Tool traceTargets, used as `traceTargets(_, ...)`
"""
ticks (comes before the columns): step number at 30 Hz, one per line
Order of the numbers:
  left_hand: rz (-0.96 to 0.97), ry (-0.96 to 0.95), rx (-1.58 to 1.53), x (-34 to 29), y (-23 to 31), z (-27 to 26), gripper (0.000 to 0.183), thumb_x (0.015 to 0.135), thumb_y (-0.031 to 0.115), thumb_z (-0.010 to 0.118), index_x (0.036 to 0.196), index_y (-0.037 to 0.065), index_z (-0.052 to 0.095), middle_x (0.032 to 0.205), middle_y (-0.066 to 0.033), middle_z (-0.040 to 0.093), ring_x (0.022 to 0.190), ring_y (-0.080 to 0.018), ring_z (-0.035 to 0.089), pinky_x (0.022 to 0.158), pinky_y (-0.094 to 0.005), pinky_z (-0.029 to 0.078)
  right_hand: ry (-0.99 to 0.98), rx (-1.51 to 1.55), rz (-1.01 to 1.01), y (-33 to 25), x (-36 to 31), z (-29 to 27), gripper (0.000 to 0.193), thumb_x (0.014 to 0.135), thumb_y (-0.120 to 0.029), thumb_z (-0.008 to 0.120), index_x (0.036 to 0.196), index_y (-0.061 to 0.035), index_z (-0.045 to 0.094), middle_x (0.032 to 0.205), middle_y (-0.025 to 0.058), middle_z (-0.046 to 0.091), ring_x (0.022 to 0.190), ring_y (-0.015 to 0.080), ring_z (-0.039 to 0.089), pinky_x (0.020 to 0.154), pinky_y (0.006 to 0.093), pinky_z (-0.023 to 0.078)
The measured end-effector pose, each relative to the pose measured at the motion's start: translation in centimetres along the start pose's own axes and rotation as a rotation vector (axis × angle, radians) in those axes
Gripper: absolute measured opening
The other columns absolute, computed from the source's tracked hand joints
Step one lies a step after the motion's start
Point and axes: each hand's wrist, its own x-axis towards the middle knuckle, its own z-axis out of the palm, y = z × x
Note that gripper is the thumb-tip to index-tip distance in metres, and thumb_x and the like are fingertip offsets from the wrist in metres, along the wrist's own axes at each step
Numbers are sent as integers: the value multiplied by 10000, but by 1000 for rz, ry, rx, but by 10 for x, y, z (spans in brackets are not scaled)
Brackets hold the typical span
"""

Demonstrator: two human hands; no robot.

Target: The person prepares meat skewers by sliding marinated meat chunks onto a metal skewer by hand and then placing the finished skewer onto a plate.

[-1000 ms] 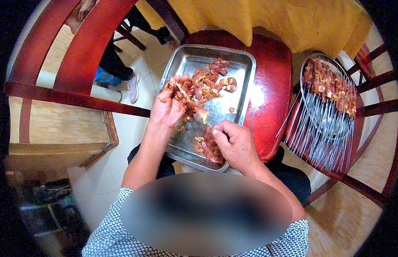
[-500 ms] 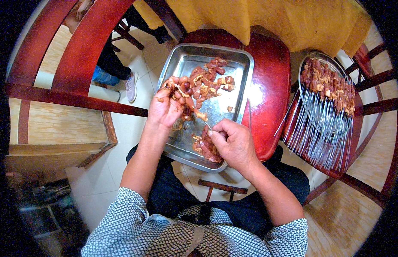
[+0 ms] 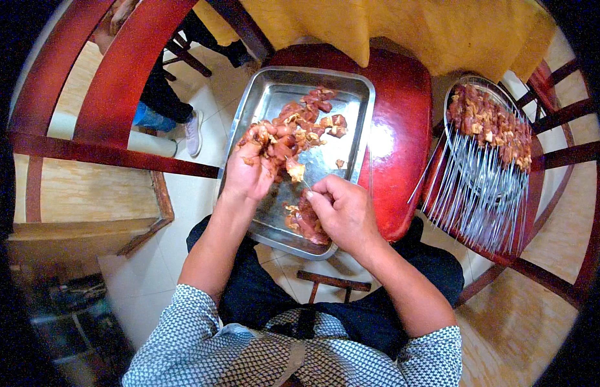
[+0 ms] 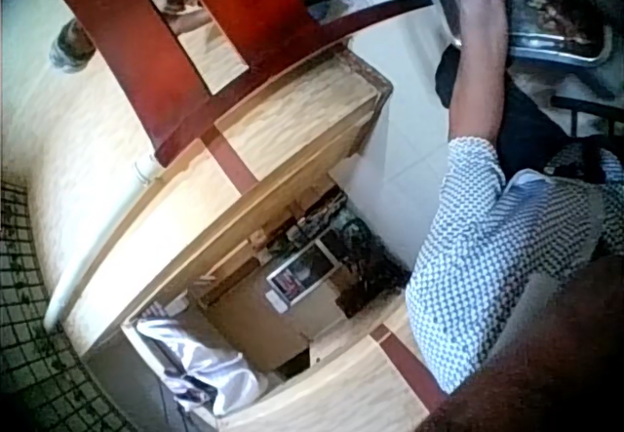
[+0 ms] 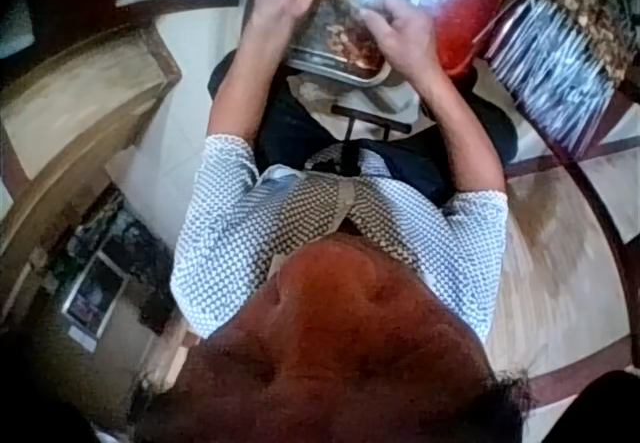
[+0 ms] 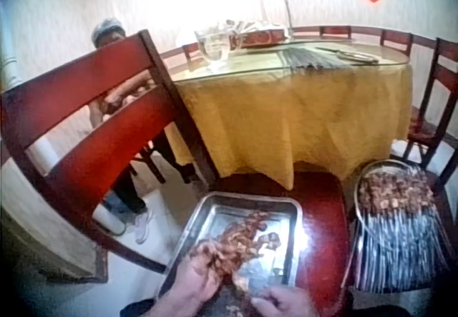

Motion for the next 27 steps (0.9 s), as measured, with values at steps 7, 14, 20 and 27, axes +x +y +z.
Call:
traceTargets(7,-93,-116,-122,-6,2,9,309,954,216,451,1181,16,510,1207,-182,573,1105,-275,567,931,-434,473,-34,146,42,-4,0,-7,99,834,-81,636,785,-4,600,624,16,562,560,68,501,508,250,414)
traceTargets(14,-94,-128,-292,9,11,-9,319,959,209,442,1204,14,505,1200,-161,586,1020,-239,601,818,-366,517,-56,162,61,-1,-4,-8,104,845,-85,631,788,-5,597,641,-1,558,582,55,489,517,237,410)
traceTargets(20,-28,-22,-166,15,12,-33,193,944,180,501,1065,53,580,1077,-136,643,855,-185,650,630,-274,544,-61,121,18,3,-3,-6,97,848,-83,616,799,1,602,660,47,593,606,101,551,542,270,448)
traceTargets(27,52,115,17,13,20,-16,159,927,202,556,1003,63,567,986,-156,655,802,-180,644,553,-244,502,-57,36,13,-2,-5,-6,81,825,-70,613,795,5,603,665,85,607,600,142,581,546,299,465)
